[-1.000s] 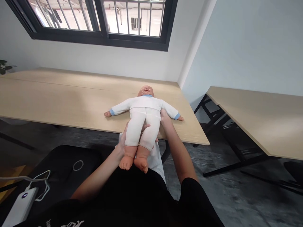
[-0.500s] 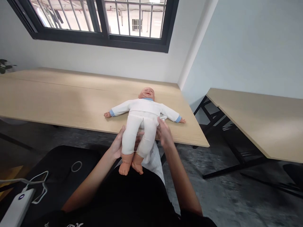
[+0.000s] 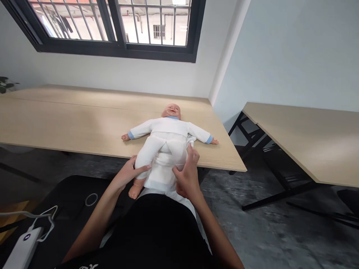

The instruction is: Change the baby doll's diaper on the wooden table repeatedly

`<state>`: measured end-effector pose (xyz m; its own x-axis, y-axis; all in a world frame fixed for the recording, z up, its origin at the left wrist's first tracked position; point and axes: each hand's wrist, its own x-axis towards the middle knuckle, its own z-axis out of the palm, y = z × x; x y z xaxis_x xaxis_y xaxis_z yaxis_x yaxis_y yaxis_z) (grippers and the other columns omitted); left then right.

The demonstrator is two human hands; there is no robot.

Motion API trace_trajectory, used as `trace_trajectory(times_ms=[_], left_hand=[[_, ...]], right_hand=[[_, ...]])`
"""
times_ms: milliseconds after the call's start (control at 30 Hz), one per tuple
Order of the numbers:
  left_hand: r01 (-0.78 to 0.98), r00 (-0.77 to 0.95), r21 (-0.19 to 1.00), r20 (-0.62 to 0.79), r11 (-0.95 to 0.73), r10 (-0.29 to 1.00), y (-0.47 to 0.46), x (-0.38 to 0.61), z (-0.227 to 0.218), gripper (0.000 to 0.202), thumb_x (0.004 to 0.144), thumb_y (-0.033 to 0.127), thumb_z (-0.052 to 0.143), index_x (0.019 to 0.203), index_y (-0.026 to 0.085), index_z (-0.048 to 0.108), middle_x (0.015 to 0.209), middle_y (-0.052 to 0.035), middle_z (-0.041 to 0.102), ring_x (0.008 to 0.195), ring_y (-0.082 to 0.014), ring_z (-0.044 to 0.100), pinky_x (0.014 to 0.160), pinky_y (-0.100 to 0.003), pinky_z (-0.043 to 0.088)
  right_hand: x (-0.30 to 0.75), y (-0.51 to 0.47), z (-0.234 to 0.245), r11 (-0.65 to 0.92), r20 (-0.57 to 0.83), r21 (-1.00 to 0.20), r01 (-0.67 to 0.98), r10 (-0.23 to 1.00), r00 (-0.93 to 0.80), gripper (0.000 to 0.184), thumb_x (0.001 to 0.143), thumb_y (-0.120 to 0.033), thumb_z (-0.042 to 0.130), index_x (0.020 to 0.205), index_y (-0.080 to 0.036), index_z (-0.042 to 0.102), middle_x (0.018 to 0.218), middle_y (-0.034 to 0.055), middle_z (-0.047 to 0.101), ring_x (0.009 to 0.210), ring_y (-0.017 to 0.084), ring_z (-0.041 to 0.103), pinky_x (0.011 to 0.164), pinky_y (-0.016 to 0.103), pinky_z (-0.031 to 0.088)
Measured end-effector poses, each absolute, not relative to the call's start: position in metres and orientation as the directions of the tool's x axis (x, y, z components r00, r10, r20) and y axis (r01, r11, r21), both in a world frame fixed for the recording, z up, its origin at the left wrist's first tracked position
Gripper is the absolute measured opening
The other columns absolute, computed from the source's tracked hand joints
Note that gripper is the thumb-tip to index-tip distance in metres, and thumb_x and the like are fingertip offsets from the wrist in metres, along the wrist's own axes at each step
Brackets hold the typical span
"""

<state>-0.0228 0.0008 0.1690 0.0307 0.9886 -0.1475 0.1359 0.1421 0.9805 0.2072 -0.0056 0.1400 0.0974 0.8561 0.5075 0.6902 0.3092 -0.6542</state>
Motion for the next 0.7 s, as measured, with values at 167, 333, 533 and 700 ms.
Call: trace_trajectory(times_ms=[167, 333, 533, 700], left_hand=[[0.025, 0.098, 0.986, -0.164, 0.163, 0.981, 0.003, -0.026, 0.163, 0.068, 0.067, 0.045, 0.085, 0.123, 0.015, 0.060, 0.126, -0.0130, 0.066, 0.120, -0.0310, 0.059, 0.101, -0.038, 0.046], [-0.117, 0.188, 0.968, -0.198, 0.222, 0.962, 0.003, -0.023, 0.159, 0.066, 0.065, 0.041, 0.088, 0.121, 0.017, 0.064, 0.120, -0.0099, 0.071, 0.111, -0.0285, 0.064, 0.095, -0.035, 0.049], [-0.260, 0.197, 0.917, -0.255, 0.302, 0.947, 0.007, -0.025, 0.154, 0.057, 0.060, 0.039, 0.092, 0.106, 0.014, 0.070, 0.100, -0.0070, 0.075, 0.088, -0.0191, 0.066, 0.080, -0.026, 0.050], [-0.382, 0.209, 0.859, -0.278, 0.340, 0.938, 0.007, -0.024, 0.152, 0.051, 0.062, 0.046, 0.090, 0.097, 0.013, 0.072, 0.090, -0.0060, 0.075, 0.079, -0.0179, 0.066, 0.072, -0.024, 0.051]], right_hand=[[0.235, -0.010, 0.147, 0.377, 0.536, -0.447, 0.811, 0.839, -0.094, 0.072, 0.089, -0.016, 0.050, 0.156, -0.029, 0.029, 0.156, 0.0147, 0.020, 0.143, 0.034, 0.036, 0.112, 0.056, 0.041], [0.247, -0.012, 0.136, 0.393, 0.557, -0.171, 0.903, 0.795, -0.240, 0.071, 0.094, -0.005, 0.039, 0.156, -0.038, 0.032, 0.163, 0.0083, 0.020, 0.152, 0.033, 0.021, 0.119, 0.062, 0.028], [0.226, -0.036, 0.110, 0.587, 0.559, 0.090, 0.805, 0.639, -0.528, 0.056, 0.096, -0.007, 0.045, 0.148, -0.029, 0.047, 0.159, 0.0092, 0.037, 0.153, 0.031, 0.022, 0.121, 0.070, 0.004], [0.222, -0.029, 0.134, 0.783, 0.685, -0.078, 0.617, 0.492, -0.537, 0.027, 0.097, -0.022, 0.050, 0.120, -0.024, 0.064, 0.124, 0.0042, 0.069, 0.128, 0.024, 0.056, 0.127, 0.057, -0.004]])
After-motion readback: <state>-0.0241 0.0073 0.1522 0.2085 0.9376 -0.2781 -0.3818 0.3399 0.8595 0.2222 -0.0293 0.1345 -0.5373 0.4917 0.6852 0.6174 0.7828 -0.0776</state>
